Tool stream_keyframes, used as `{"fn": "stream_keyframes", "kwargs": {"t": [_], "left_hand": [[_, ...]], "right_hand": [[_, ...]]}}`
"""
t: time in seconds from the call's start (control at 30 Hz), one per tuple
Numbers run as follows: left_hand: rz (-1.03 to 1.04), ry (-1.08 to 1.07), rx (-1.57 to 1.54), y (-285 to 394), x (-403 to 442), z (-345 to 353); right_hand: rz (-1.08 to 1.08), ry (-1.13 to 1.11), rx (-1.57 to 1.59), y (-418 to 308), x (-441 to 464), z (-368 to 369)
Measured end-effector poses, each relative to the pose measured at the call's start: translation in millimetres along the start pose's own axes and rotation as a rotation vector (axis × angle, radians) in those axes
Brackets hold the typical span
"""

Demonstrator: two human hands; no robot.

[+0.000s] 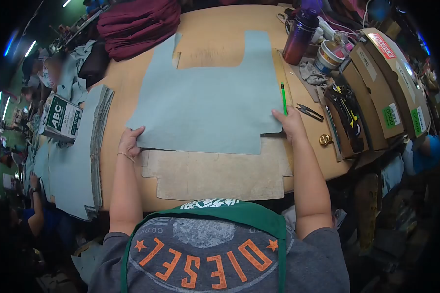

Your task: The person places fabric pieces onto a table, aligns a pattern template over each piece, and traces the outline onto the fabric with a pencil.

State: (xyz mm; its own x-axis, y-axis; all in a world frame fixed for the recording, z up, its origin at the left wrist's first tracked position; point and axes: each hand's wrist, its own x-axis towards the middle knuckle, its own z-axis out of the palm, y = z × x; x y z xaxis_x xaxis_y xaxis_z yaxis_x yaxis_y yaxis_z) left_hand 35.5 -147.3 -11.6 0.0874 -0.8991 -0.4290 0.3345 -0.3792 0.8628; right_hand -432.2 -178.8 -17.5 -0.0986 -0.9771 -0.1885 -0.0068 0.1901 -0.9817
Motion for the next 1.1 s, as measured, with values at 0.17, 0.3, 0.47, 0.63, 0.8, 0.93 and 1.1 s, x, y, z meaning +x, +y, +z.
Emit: {"fn": "stream_keyframes", "kwargs": {"t": [0.17,0.3,0.47,0.63,0.8,0.93,1.1], "left_hand": [[0.101,0.171,0.320,-14.9,-34.1,-4.7],[0.053,0.143,0.076,-41.3,-96.8,-11.0],[-0.086,0.402,0.173,-23.2,-104.1,0.2],[0.325,0.349,0.471,-54.5,-81.8,-34.3],[0.155,0.461,0.827,-38.6,-107.9,-47.4],[0.357,0.553,0.924,-13.2,-56.1,-43.6],[0.560,0.631,1.291,26.2,44.4,-22.4]], "right_hand": [[-0.212,0.028,-0.398,17.6,-30.2,-12.7],[-0.199,0.057,-0.673,7.4,-66.5,-24.3],[-0.149,0.072,-0.788,5.7,-75.2,-22.0],[-0.112,0.036,-0.794,0.6,-83.6,-25.3],[-0.353,0.162,-1.075,-10.3,-104.7,-16.8],[-0.477,0.324,-1.102,-29.0,-100.4,19.6],[-0.755,0.057,-1.095,14.3,-97.5,91.5]]}}
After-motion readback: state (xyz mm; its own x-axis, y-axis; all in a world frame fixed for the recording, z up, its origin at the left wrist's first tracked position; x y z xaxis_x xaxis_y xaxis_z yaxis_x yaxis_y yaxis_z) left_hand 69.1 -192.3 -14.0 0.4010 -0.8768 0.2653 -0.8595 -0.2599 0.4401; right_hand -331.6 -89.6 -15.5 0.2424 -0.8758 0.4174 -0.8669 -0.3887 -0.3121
